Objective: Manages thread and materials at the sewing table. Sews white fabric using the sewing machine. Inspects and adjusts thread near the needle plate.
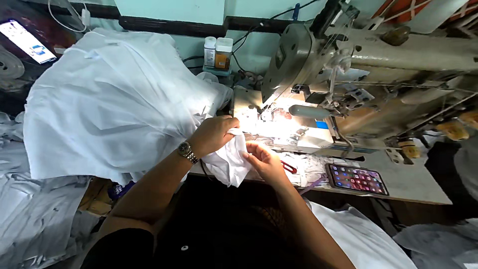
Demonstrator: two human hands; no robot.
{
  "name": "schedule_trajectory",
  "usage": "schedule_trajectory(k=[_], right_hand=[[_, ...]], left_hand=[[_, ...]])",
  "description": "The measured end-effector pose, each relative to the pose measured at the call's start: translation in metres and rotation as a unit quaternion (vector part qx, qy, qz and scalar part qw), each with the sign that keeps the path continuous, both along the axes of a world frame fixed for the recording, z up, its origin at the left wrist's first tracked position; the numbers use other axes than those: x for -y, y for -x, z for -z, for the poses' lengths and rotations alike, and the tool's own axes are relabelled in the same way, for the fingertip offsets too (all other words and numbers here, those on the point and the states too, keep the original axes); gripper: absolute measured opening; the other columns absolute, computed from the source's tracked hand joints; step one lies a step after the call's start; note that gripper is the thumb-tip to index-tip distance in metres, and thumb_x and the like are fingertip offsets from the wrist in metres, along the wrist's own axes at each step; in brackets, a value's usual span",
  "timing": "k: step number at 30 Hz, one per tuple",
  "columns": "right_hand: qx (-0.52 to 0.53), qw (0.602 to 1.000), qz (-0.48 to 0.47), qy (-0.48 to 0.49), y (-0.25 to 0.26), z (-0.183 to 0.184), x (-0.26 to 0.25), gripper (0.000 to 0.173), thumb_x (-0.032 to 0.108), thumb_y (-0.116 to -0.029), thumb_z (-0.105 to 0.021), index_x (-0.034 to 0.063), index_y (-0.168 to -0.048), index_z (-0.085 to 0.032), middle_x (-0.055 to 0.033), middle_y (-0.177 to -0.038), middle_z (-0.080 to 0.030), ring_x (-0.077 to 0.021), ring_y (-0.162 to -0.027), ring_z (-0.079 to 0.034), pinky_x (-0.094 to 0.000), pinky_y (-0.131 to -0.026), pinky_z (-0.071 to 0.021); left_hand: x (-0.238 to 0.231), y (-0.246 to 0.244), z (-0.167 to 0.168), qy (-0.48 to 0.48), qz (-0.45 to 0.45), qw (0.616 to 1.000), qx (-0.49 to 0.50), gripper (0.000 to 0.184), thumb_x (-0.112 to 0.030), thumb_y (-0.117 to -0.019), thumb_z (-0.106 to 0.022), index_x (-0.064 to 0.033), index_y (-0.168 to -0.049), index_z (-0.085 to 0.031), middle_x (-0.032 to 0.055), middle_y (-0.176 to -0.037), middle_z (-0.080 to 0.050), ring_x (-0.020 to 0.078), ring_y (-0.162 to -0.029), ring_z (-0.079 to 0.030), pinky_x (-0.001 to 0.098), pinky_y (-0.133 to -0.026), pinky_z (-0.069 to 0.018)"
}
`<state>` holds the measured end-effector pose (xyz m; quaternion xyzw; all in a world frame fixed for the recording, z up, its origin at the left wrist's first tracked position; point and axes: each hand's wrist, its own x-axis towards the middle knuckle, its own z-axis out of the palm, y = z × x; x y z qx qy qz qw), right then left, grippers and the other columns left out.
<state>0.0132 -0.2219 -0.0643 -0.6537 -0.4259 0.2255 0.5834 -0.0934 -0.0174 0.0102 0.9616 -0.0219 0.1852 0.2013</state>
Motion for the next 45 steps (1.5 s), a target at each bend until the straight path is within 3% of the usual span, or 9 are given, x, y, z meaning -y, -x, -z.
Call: schedule_trajectory(k=[2,6,12,19,22,28,35,39,45], right_hand=[[0.020,0.999,0.026,-0.025,0.003,-0.010,-0.012,0.030,0.016,-0.0955,-0.072,0.0039,-0.123,-0.068,-0.0052,-0.101,-0.076,-0.0122,-0.089,-0.074,-0.0306,-0.084,-0.0625],[0.067,0.994,0.080,-0.018,0.012,-0.014,-0.025,0.009,0.013,-0.0960,-0.069,0.0060,-0.100,-0.072,0.0004,-0.080,-0.072,-0.0040,-0.069,-0.067,-0.0229,-0.066,-0.0584],[0.057,0.994,0.094,0.019,0.019,-0.013,-0.024,0.008,0.014,-0.0943,-0.071,0.0070,-0.098,-0.073,0.0016,-0.076,-0.071,-0.0021,-0.063,-0.065,-0.0211,-0.061,-0.0558],[0.078,0.989,0.104,0.074,0.019,0.009,-0.011,0.016,0.022,-0.0951,-0.068,0.0074,-0.091,-0.074,0.0029,-0.071,-0.067,0.0002,-0.062,-0.061,-0.0196,-0.060,-0.0521],[0.014,0.992,0.088,0.086,0.017,0.020,0.001,0.015,0.019,-0.0956,-0.069,0.0062,-0.088,-0.073,0.0039,-0.070,-0.067,0.0012,-0.061,-0.060,-0.0180,-0.059,-0.0517],[-0.101,0.993,0.027,0.048,0.013,0.018,0.009,0.017,0.014,-0.1018,-0.061,0.0050,-0.095,-0.073,0.0031,-0.076,-0.070,-0.0008,-0.068,-0.064,-0.0195,-0.065,-0.0541],[-0.146,0.989,0.025,-0.005,0.007,0.017,0.009,0.024,0.011,-0.1039,-0.053,0.0058,-0.088,-0.070,0.0016,-0.076,-0.067,-0.0056,-0.073,-0.065,-0.0249,-0.073,-0.0559],[-0.161,0.987,0.025,-0.008,0.007,0.016,0.008,0.025,0.011,-0.1045,-0.052,0.0055,-0.089,-0.071,0.0010,-0.078,-0.068,-0.0058,-0.074,-0.065,-0.0248,-0.073,-0.0559],[-0.128,0.992,0.018,0.006,0.006,0.015,0.008,0.024,0.014,-0.1049,-0.054,0.0052,-0.091,-0.071,0.0014,-0.077,-0.068,-0.0051,-0.074,-0.065,-0.0248,-0.073,-0.0557]], left_hand=[[0.004,0.000,0.000,-0.005,0.016,1.000,0.002,0.008,-0.011,-0.0940,-0.067,-0.0077,-0.100,-0.071,0.0076,-0.089,-0.067,0.0227,-0.081,-0.068,0.0438,-0.070,-0.0571],[0.010,0.003,0.000,-0.024,0.015,0.999,0.019,0.009,-0.010,-0.0934,-0.066,-0.0089,-0.099,-0.073,0.0067,-0.086,-0.065,0.0227,-0.077,-0.067,0.0428,-0.066,-0.0562],[0.007,0.008,0.000,-0.041,-0.018,0.997,0.068,0.013,-0.008,-0.0925,-0.066,-0.0075,-0.103,-0.074,0.0088,-0.087,-0.065,0.0249,-0.075,-0.066,0.0437,-0.064,-0.0554],[-0.008,0.009,0.009,-0.023,-0.081,0.992,0.096,0.012,-0.008,-0.0935,-0.064,-0.0083,-0.101,-0.074,0.0093,-0.089,-0.068,0.0248,-0.078,-0.069,0.0447,-0.065,-0.0564],[-0.017,0.011,0.018,0.024,-0.101,0.992,0.075,0.010,-0.006,-0.0944,-0.064,-0.0058,-0.100,-0.072,0.0115,-0.092,-0.069,0.0268,-0.085,-0.069,0.0475,-0.072,-0.0562],[-0.023,0.012,0.027,0.087,-0.081,0.993,0.025,0.011,-0.016,-0.0965,-0.068,-0.0051,-0.099,-0.071,0.0095,-0.089,-0.070,0.0230,-0.083,-0.068,0.0457,-0.076,-0.0564],[-0.025,0.015,0.026,0.131,-0.064,0.989,-0.008,0.021,-0.026,-0.0990,-0.067,-0.0054,-0.097,-0.072,0.0073,-0.085,-0.068,0.0177,-0.080,-0.066,0.0394,-0.076,-0.0544],[-0.026,0.016,0.024,0.142,-0.052,0.987,-0.061,0.036,-0.038,-0.0860,-0.081,-0.0066,-0.101,-0.074,0.0080,-0.096,-0.072,0.0196,-0.090,-0.068,0.0439,-0.083,-0.0558],[-0.017,0.020,0.018,0.073,-0.041,0.996,-0.035,0.017,-0.023,-0.0876,-0.081,-0.0082,-0.091,-0.074,0.0083,-0.092,-0.064,0.0221,-0.086,-0.063,0.0422,-0.076,-0.0542]])
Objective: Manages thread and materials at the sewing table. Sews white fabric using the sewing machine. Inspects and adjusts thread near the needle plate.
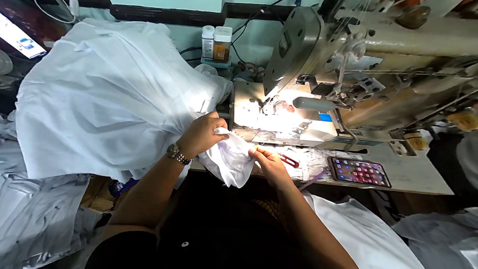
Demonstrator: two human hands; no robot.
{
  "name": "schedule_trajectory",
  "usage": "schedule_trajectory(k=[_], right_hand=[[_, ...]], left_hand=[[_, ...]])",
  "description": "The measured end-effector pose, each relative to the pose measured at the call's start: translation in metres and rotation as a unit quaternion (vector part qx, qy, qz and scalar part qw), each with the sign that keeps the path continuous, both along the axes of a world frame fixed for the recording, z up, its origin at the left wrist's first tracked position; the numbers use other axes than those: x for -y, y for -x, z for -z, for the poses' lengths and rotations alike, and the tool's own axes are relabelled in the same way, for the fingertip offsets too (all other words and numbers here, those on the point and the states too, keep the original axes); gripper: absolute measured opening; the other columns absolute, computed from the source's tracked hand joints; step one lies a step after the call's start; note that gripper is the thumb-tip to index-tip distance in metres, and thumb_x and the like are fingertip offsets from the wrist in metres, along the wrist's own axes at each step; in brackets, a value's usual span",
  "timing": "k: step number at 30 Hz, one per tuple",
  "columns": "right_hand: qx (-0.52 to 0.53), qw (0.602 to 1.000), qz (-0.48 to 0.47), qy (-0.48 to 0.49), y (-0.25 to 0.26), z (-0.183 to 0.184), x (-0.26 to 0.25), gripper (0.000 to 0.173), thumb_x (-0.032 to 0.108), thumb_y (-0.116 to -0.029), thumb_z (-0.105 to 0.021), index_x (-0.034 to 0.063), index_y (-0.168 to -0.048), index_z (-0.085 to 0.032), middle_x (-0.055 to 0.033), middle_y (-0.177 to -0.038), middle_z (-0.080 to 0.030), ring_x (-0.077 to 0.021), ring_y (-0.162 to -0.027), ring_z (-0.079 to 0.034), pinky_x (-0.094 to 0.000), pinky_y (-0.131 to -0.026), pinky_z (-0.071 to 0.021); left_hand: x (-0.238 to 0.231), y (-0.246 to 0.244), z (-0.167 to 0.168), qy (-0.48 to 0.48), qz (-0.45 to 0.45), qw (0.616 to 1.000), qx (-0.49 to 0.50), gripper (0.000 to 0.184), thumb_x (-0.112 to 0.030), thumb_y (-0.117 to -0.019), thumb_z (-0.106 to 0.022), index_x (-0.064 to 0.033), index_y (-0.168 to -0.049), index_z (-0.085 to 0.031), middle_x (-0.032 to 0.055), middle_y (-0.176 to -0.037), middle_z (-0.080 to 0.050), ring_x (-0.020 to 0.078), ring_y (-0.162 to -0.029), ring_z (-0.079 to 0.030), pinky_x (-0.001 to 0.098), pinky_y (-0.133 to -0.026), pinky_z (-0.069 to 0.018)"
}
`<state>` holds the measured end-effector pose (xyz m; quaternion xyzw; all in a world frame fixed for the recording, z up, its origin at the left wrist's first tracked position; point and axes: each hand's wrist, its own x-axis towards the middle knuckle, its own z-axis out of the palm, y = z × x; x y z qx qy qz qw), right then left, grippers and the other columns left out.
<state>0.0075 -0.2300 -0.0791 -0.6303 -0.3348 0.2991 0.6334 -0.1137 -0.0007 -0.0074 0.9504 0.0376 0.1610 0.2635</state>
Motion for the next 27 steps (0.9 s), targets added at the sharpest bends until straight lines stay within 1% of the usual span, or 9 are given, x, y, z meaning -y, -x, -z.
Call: schedule_trajectory(k=[2,4,6,8,11,16,20,24,27], right_hand=[[0.047,0.999,-0.011,0.001,-0.001,-0.003,-0.001,0.017,0.017,-0.1029,-0.061,0.0051,-0.097,-0.072,0.0007,-0.078,-0.069,-0.0048,-0.072,-0.065,-0.0232,-0.070,-0.0561],[0.119,0.993,-0.017,0.011,-0.001,-0.005,-0.002,0.017,0.023,-0.0989,-0.069,0.0062,-0.102,-0.074,0.0010,-0.082,-0.073,-0.0042,-0.075,-0.068,-0.0227,-0.073,-0.0574],[0.195,0.981,-0.005,0.000,0.000,-0.008,-0.004,0.016,0.022,-0.0965,-0.070,0.0074,-0.101,-0.076,0.0015,-0.089,-0.075,-0.0037,-0.084,-0.070,-0.0237,-0.080,-0.0586],[0.229,0.973,0.020,-0.020,0.002,-0.011,-0.006,0.014,0.019,-0.0953,-0.070,0.0068,-0.097,-0.076,0.0004,-0.091,-0.074,-0.0044,-0.086,-0.069,-0.0245,-0.082,-0.0581],[0.170,0.984,0.043,-0.029,0.000,-0.016,-0.006,0.011,0.014,-0.0969,-0.068,0.0050,-0.099,-0.074,0.0001,-0.085,-0.073,-0.0042,-0.077,-0.068,-0.0228,-0.073,-0.0584],[0.105,0.993,0.033,-0.046,0.001,-0.019,-0.005,0.012,0.012,-0.1002,-0.065,0.0025,-0.101,-0.072,-0.0014,-0.082,-0.073,-0.0052,-0.073,-0.069,-0.0226,-0.071,-0.0590],[0.105,0.993,0.044,-0.045,0.001,-0.014,0.000,0.014,0.012,-0.1008,-0.063,0.0011,-0.102,-0.072,-0.0022,-0.084,-0.073,-0.0051,-0.075,-0.069,-0.0222,-0.072,-0.0591],[0.103,0.993,0.051,-0.036,0.000,-0.012,0.005,0.014,0.011,-0.1010,-0.061,0.0018,-0.100,-0.072,-0.0008,-0.082,-0.072,-0.0035,-0.073,-0.067,-0.0207,-0.070,-0.0576],[0.059,0.996,0.062,-0.028,0.000,-0.015,0.006,0.011,0.009,-0.0972,-0.066,0.0011,-0.102,-0.072,-0.0025,-0.084,-0.074,-0.0054,-0.075,-0.069,-0.0227,-0.072,-0.0592]], left_hand=[[0.008,0.001,-0.005,-0.015,0.008,0.999,0.030,0.012,-0.019,-0.0881,-0.079,-0.0090,-0.091,-0.073,0.0074,-0.098,-0.065,0.0217,-0.092,-0.064,0.0422,-0.081,-0.0550],[0.014,0.000,-0.009,-0.007,0.034,0.999,0.041,0.008,-0.013,-0.0901,-0.073,-0.0081,-0.096,-0.070,0.0066,-0.101,-0.068,0.0206,-0.094,-0.066,0.0431,-0.084,-0.0550],[0.020,-0.002,-0.014,0.023,0.046,0.998,0.037,0.011,-0.008,-0.0917,-0.068,-0.0065,-0.103,-0.068,0.0056,-0.093,-0.069,0.0178,-0.085,-0.067,0.0399,-0.077,-0.0572],[0.024,-0.005,-0.018,0.065,0.049,0.996,0.035,0.012,-0.002,-0.0935,-0.064,-0.0048,-0.105,-0.063,0.0064,-0.085,-0.066,0.0163,-0.075,-0.065,0.0362,-0.068,-0.0556],[0.024,-0.015,-0.022,0.076,0.023,0.995,0.063,0.015,0.001,-0.0959,-0.059,-0.0018,-0.110,-0.060,0.0106,-0.087,-0.065,0.0191,-0.076,-0.065,0.0377,-0.068,-0.0561],[0.021,-0.043,-0.022,-0.074,-0.040,0.988,0.127,0.014,-0.010,-0.0981,-0.061,-0.0047,-0.110,-0.067,0.0127,-0.097,-0.070,0.0265,-0.088,-0.071,0.0453,-0.075,-0.0594],[0.020,-0.060,-0.021,-0.122,-0.040,0.986,0.107,0.015,-0.012,-0.0960,-0.064,-0.0058,-0.109,-0.070,0.0135,-0.099,-0.071,0.0285,-0.088,-0.072,0.0466,-0.073,-0.0591],[0.022,-0.071,-0.022,-0.138,-0.029,0.988,0.067,0.020,-0.010,-0.0923,-0.069,-0.0043,-0.112,-0.071,0.0150,-0.104,-0.072,0.0309,-0.095,-0.072,0.0493,-0.079,-0.0589],[0.024,-0.078,-0.026,-0.138,-0.029,0.989,0.036,0.023,-0.007,-0.0909,-0.070,-0.0042,-0.113,-0.071,0.0161,-0.108,-0.072,0.0325,-0.098,-0.072,0.0512,-0.081,-0.0583]])
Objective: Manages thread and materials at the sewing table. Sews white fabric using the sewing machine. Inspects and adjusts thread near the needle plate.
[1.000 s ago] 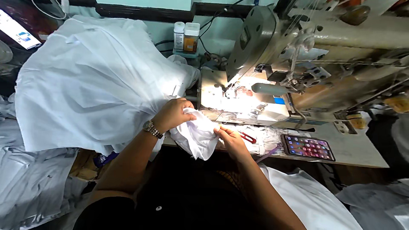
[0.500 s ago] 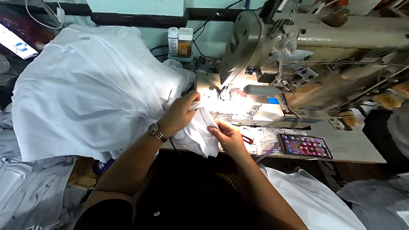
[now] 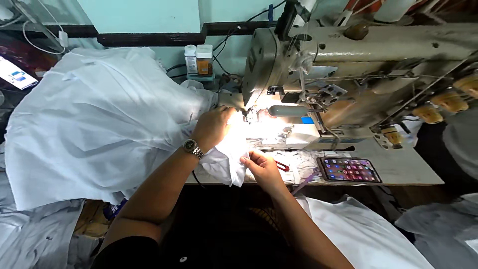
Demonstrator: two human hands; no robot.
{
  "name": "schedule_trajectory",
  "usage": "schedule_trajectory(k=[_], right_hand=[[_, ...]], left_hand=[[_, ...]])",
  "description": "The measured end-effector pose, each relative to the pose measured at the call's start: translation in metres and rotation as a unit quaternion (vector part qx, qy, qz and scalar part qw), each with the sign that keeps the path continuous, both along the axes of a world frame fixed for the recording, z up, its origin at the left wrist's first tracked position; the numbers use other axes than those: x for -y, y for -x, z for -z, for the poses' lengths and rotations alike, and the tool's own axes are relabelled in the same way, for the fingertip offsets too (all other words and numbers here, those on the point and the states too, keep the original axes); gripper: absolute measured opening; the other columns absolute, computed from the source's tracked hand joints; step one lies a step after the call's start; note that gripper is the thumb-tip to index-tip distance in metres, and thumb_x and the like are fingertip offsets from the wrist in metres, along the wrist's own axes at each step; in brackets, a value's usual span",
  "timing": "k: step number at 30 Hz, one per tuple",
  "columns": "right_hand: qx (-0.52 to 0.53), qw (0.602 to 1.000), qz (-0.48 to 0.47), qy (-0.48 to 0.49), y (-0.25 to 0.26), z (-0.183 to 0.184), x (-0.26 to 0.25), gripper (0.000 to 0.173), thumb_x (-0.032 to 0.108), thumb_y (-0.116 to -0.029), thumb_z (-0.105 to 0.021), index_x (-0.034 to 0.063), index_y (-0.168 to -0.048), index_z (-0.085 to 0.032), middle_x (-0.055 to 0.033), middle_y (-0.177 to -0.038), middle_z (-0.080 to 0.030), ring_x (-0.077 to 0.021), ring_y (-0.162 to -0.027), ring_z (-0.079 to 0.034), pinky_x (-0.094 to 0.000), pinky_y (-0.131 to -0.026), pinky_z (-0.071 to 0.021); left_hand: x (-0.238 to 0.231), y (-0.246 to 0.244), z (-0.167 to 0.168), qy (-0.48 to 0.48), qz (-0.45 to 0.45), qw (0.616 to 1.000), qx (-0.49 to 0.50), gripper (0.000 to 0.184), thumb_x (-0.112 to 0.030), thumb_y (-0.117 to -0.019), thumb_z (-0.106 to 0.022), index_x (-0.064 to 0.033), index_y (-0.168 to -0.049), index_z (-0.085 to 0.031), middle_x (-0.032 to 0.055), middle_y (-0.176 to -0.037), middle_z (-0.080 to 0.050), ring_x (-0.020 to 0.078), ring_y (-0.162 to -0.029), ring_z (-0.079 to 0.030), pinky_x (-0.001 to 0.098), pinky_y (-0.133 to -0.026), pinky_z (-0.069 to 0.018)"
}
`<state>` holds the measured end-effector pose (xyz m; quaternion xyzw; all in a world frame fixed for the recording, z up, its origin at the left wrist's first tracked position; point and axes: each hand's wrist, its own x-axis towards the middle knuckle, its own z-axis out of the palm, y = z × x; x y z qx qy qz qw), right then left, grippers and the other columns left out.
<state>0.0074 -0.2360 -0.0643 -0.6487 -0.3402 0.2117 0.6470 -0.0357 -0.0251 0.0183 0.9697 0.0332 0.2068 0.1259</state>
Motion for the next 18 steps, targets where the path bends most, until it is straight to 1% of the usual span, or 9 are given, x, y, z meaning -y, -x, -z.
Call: schedule_trajectory(k=[3,5,7,11,15,18], right_hand=[[-0.037,0.999,0.001,-0.026,-0.002,0.000,0.000,0.022,0.003,-0.0919,-0.070,-0.0023,-0.113,-0.068,-0.0072,-0.090,-0.075,-0.0103,-0.079,-0.072,-0.0266,-0.076,-0.0612],[-0.045,0.998,0.001,-0.041,-0.003,0.001,0.001,0.028,-0.001,-0.0896,-0.071,-0.0031,-0.117,-0.066,-0.0076,-0.090,-0.075,-0.0109,-0.079,-0.071,-0.0269,-0.076,-0.0610],[-0.056,0.997,0.001,-0.044,-0.004,0.003,0.001,0.031,-0.002,-0.0885,-0.072,-0.0024,-0.119,-0.064,-0.0075,-0.090,-0.074,-0.0110,-0.078,-0.071,-0.0267,-0.076,-0.0607],[-0.093,0.993,-0.020,-0.066,-0.007,0.003,0.002,0.034,-0.006,-0.0880,-0.069,-0.0010,-0.121,-0.063,-0.0084,-0.091,-0.073,-0.0121,-0.079,-0.070,-0.0280,-0.077,-0.0605],[-0.132,0.987,-0.043,-0.079,-0.007,0.005,0.003,0.037,-0.009,-0.0879,-0.066,-0.0005,-0.123,-0.060,-0.0099,-0.094,-0.073,-0.0136,-0.081,-0.071,-0.0308,-0.078,-0.0604],[-0.131,0.987,-0.045,-0.082,-0.007,0.004,0.003,0.034,-0.008,-0.0895,-0.064,-0.0004,-0.122,-0.062,-0.0097,-0.095,-0.073,-0.0134,-0.083,-0.070,-0.0307,-0.079,-0.0601]], left_hand=[[0.000,-0.004,-0.005,0.007,-0.004,1.000,-0.007,0.023,-0.003,-0.0900,-0.068,-0.0045,-0.113,-0.071,0.0159,-0.108,-0.072,0.0322,-0.099,-0.072,0.0512,-0.082,-0.0580],[-0.001,-0.004,-0.004,0.011,-0.004,1.000,0.014,0.021,-0.004,-0.0900,-0.068,-0.0058,-0.111,-0.071,0.0149,-0.106,-0.073,0.0312,-0.096,-0.072,0.0505,-0.080,-0.0583],[-0.002,-0.003,-0.003,0.020,0.001,0.999,0.040,0.019,-0.006,-0.0917,-0.067,-0.0057,-0.110,-0.072,0.0142,-0.105,-0.073,0.0299,-0.095,-0.072,0.0492,-0.081,-0.0588],[-0.003,0.002,-0.006,0.031,0.006,0.998,0.056,0.015,-0.009,-0.0930,-0.066,-0.0053,-0.106,-0.071,0.0131,-0.098,-0.072,0.0280,-0.089,-0.072,0.0476,-0.076,-0.0582],[-0.003,0.009,-0.008,0.042,0.011,0.997,0.060,0.016,-0.013,-0.0957,-0.066,-0.0047,-0.108,-0.071,0.0131,-0.099,-0.072,0.0275,-0.092,-0.071,0.0468,-0.080,-0.0583],[-0.003,0.014,-0.008,0.059,0.025,0.996,0.062,0.017,-0.015,-0.0963,-0.066,-0.0045,-0.108,-0.072,0.0117,-0.098,-0.072,0.0248,-0.091,-0.071,0.0441,-0.081,-0.0581]])
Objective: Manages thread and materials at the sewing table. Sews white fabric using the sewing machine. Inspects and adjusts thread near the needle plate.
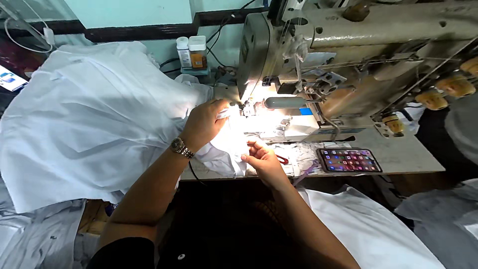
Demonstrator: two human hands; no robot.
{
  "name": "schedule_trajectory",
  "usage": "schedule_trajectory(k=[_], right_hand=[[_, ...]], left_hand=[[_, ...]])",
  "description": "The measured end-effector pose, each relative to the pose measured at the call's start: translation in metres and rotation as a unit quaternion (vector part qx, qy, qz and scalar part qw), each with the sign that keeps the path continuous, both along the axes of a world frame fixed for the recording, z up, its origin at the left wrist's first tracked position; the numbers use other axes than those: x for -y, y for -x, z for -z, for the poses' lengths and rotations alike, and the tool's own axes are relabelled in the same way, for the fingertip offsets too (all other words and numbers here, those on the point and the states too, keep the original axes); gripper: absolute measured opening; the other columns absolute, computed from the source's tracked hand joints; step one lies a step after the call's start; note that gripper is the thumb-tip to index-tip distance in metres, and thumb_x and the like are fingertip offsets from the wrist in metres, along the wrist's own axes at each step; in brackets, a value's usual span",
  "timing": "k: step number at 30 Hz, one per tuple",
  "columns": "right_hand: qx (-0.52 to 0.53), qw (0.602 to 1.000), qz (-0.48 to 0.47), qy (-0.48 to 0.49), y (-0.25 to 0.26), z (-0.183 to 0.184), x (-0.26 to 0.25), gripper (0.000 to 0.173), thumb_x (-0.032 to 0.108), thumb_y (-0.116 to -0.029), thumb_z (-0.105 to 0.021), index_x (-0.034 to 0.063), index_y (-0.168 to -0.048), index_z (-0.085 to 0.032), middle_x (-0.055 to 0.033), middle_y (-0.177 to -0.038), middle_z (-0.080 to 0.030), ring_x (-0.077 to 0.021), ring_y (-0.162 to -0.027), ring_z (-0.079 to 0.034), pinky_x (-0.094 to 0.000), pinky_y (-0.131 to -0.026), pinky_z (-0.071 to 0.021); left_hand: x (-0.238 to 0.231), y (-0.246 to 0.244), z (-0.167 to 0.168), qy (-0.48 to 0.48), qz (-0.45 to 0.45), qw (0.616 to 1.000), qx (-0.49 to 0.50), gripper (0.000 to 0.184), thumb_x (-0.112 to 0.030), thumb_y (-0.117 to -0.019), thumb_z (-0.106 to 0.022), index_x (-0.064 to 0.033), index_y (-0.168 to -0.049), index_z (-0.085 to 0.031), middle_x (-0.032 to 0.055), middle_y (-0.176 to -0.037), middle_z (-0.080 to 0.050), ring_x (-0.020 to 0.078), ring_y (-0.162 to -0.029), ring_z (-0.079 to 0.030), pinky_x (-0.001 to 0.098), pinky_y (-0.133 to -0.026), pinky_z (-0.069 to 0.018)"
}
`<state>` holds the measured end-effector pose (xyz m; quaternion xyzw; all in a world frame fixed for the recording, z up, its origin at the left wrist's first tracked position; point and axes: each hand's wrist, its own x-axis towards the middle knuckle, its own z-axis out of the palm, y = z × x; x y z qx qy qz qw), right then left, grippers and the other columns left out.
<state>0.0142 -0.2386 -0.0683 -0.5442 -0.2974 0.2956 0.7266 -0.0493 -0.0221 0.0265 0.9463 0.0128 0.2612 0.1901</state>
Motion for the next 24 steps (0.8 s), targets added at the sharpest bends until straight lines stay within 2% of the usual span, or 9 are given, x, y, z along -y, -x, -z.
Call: schedule_trajectory(k=[3,7,11,13,15,18,20,22,24], right_hand=[[0.034,0.999,0.005,0.004,-0.002,-0.003,-0.002,0.024,0.002,-0.0956,-0.064,-0.0008,-0.120,-0.065,-0.0085,-0.094,-0.073,-0.0128,-0.083,-0.071,-0.0305,-0.079,-0.0604],[0.115,0.991,0.036,0.050,-0.003,-0.014,-0.009,0.018,0.016,-0.1006,-0.065,0.0027,-0.112,-0.072,-0.0038,-0.083,-0.073,-0.0089,-0.073,-0.069,-0.0266,-0.071,-0.0595],[0.162,0.982,0.059,0.074,-0.004,-0.015,-0.013,0.014,0.015,-0.1000,-0.065,0.0044,-0.095,-0.073,-0.0004,-0.076,-0.071,-0.0045,-0.069,-0.066,-0.0222,-0.067,-0.0567],[0.147,0.985,0.053,0.072,-0.004,-0.013,-0.013,0.013,0.014,-0.0996,-0.066,0.0037,-0.093,-0.071,-0.0011,-0.075,-0.070,-0.0054,-0.068,-0.066,-0.0226,-0.066,-0.0559],[0.139,0.987,0.050,0.068,-0.005,-0.011,-0.011,0.012,0.012,-0.0989,-0.066,0.0031,-0.094,-0.071,-0.0013,-0.075,-0.069,-0.0055,-0.068,-0.065,-0.0225,-0.066,-0.0559],[0.145,0.984,0.066,0.081,-0.006,-0.009,-0.008,0.010,0.012,-0.0977,-0.066,0.0035,-0.096,-0.072,-0.0011,-0.076,-0.069,-0.0051,-0.068,-0.065,-0.0220,-0.066,-0.0556],[0.148,0.983,0.073,0.077,-0.007,-0.007,-0.005,0.010,0.012,-0.0979,-0.066,0.0038,-0.095,-0.072,-0.0009,-0.076,-0.069,-0.0050,-0.068,-0.065,-0.0217,-0.066,-0.0553],[0.173,0.979,0.081,0.073,-0.010,-0.004,-0.001,0.012,0.013,-0.0991,-0.065,0.0034,-0.098,-0.073,-0.0015,-0.080,-0.072,-0.0051,-0.072,-0.067,-0.0219,-0.069,-0.0572],[0.256,0.954,0.110,0.113,-0.014,0.002,0.009,0.018,0.015,-0.1002,-0.062,0.0043,-0.107,-0.075,-0.0033,-0.093,-0.076,-0.0060,-0.083,-0.071,-0.0232,-0.076,-0.0605]], left_hand=[[0.001,0.004,-0.002,0.010,0.018,1.000,-0.017,0.017,-0.016,-0.0966,-0.066,-0.0048,-0.108,-0.072,0.0113,-0.099,-0.072,0.0242,-0.093,-0.071,0.0438,-0.083,-0.0578],[0.005,0.005,-0.002,0.014,0.032,0.999,-0.025,0.017,-0.018,-0.0975,-0.065,-0.0058,-0.107,-0.072,0.0097,-0.098,-0.073,0.0218,-0.092,-0.071,0.0424,-0.083,-0.0576],[0.007,0.002,0.002,0.037,0.032,0.999,-0.014,0.013,-0.017,-0.0960,-0.068,-0.0058,-0.101,-0.072,0.0083,-0.094,-0.071,0.0197,-0.088,-0.069,0.0398,-0.079,-0.0571],[0.012,0.005,0.001,0.082,0.035,0.996,-0.010,0.009,-0.012,-0.0972,-0.066,-0.0039,-0.097,-0.068,0.0097,-0.091,-0.065,0.0207,-0.084,-0.064,0.0384,-0.075,-0.0540],[0.016,0.007,0.002,0.149,0.035,0.988,-0.028,0.011,-0.011,-0.1027,-0.057,-0.0033,-0.099,-0.063,0.0097,-0.087,-0.061,0.0187,-0.077,-0.060,0.0358,-0.070,-0.0515],[0.017,0.007,0.010,0.218,0.041,0.974,-0.054,0.019,-0.017,-0.1067,-0.048,-0.0039,-0.097,-0.057,0.0079,-0.075,-0.053,0.0163,-0.063,-0.052,0.0328,-0.058,-0.0443],[0.016,0.010,0.014,0.248,0.053,0.964,-0.083,0.024,-0.028,-0.1018,-0.062,-0.0049,-0.096,-0.057,0.0063,-0.072,-0.055,0.0147,-0.062,-0.054,0.0320,-0.057,-0.0462],[0.015,0.018,0.016,0.276,0.055,0.952,-0.122,0.034,-0.025,-0.0893,-0.080,-0.0044,-0.105,-0.059,0.0078,-0.080,-0.064,0.0153,-0.070,-0.063,0.0336,-0.063,-0.0542],[0.018,0.028,0.022,0.278,0.043,0.949,-0.140,0.027,-0.015,-0.0906,-0.077,-0.0035,-0.108,-0.060,0.0091,-0.083,-0.065,0.0162,-0.071,-0.064,0.0340,-0.063,-0.0547]])
